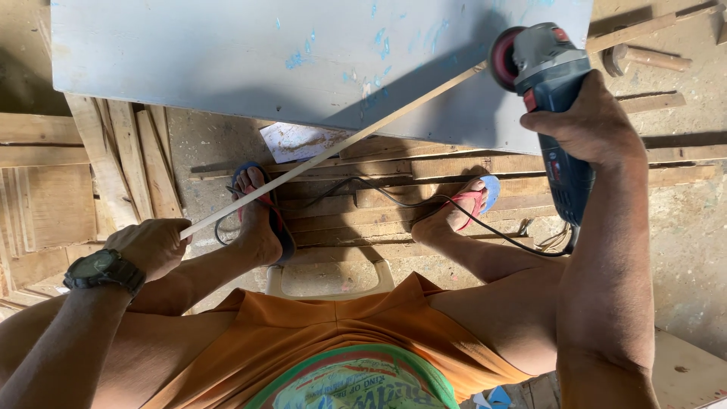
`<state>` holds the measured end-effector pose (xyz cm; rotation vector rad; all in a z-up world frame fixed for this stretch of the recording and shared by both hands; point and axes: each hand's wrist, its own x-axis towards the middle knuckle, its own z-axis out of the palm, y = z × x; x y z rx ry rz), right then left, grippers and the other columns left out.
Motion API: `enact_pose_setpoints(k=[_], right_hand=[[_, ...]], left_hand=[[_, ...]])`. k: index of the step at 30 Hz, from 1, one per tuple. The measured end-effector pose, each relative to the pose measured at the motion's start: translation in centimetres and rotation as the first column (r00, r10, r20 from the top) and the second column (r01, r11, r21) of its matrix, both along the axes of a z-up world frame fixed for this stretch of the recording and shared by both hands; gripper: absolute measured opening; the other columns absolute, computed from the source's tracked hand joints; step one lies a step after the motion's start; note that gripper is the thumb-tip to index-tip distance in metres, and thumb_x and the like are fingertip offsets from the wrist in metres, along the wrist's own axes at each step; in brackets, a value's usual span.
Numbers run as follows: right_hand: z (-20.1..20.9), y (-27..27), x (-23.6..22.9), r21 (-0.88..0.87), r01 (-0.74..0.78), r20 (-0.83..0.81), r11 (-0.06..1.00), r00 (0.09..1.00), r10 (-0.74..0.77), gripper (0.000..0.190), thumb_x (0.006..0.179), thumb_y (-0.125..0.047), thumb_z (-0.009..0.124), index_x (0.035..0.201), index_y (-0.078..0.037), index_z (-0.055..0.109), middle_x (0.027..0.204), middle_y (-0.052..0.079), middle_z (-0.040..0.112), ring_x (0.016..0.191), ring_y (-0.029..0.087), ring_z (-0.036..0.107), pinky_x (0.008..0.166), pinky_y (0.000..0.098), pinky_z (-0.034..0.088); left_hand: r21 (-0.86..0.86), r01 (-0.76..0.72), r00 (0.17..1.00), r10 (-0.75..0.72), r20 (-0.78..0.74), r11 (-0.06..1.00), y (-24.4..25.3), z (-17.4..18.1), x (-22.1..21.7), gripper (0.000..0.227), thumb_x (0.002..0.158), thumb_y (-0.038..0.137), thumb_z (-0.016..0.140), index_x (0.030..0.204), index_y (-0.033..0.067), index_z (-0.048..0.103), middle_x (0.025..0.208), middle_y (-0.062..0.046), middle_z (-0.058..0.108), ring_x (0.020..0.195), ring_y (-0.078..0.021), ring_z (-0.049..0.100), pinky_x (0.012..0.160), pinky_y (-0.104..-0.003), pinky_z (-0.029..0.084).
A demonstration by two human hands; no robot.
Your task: The person uses an angle grinder with a sanding disc to smooth the edges of a long, thin wooden stick. They hold the stick with their left hand and move the grinder along its length while sitting on a low stool.
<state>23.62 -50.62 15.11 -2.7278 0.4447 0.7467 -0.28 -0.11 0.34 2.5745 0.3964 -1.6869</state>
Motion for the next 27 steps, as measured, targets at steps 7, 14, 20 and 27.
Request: enact_pose_setpoints(k=[7, 14, 20, 27], right_hand=[[-2.4, -4.2, 1.3, 0.138, 0.019, 0.123, 0.990, 0.992, -0.036, 0.073, 0.078, -0.029, 0.080, 0.137, -0.004, 0.043, 0.117, 0.017, 0.056, 0.100, 0.035, 0.057, 0.069, 0.0555, 0.048], [-1.5, -3.5, 1.0, 0.136, 0.042, 0.102, 0.990, 0.993, -0.056, 0.081, 0.075, -0.027, 0.079, 0.143, -0.007, 0.041, 0.119, 0.014, 0.059, 0.103, 0.031, 0.059, 0.080, 0.0472, 0.048], [-0.4, -0.9, 0.2, -0.022, -0.037, -0.004, 0.999, 0.999, 0.037, 0.083, 0.075, -0.040, 0.079, 0.139, -0.003, 0.042, 0.124, 0.019, 0.060, 0.112, 0.036, 0.056, 0.085, 0.0511, 0.045], [-0.4, -1.6, 0.5, 0.088, 0.015, 0.063, 0.996, 0.998, -0.020, 0.064, 0.075, -0.031, 0.079, 0.127, -0.008, 0.049, 0.108, 0.010, 0.061, 0.095, 0.027, 0.057, 0.076, 0.0459, 0.045]], left_hand=[[-0.005, 0.017, 1.000, -0.017, -0.001, 1.000, -0.2, 0.5, 0.2, 0.034, 0.110, 0.036, 0.037, 0.107, 0.0297, 0.069, 0.106, 0.004, 0.078, 0.098, -0.0202, 0.072, 0.083, -0.039, 0.057], [0.023, 0.007, 1.000, -0.007, -0.002, 1.000, -0.3, 0.6, 0.2, 0.033, 0.106, 0.042, 0.038, 0.112, 0.0337, 0.069, 0.127, 0.002, 0.074, 0.118, -0.0305, 0.071, 0.096, -0.045, 0.056], [0.019, -0.020, 1.000, 0.020, -0.008, 1.000, -0.3, 0.5, 0.2, 0.032, 0.107, 0.041, 0.039, 0.111, 0.0317, 0.070, 0.121, 0.001, 0.077, 0.112, -0.0280, 0.072, 0.094, -0.044, 0.055], [0.002, 0.005, 1.000, -0.005, 0.016, 1.000, -0.1, 0.4, -0.1, 0.033, 0.108, 0.040, 0.037, 0.106, 0.0298, 0.068, 0.110, 0.002, 0.078, 0.101, -0.0238, 0.073, 0.086, -0.041, 0.056]])
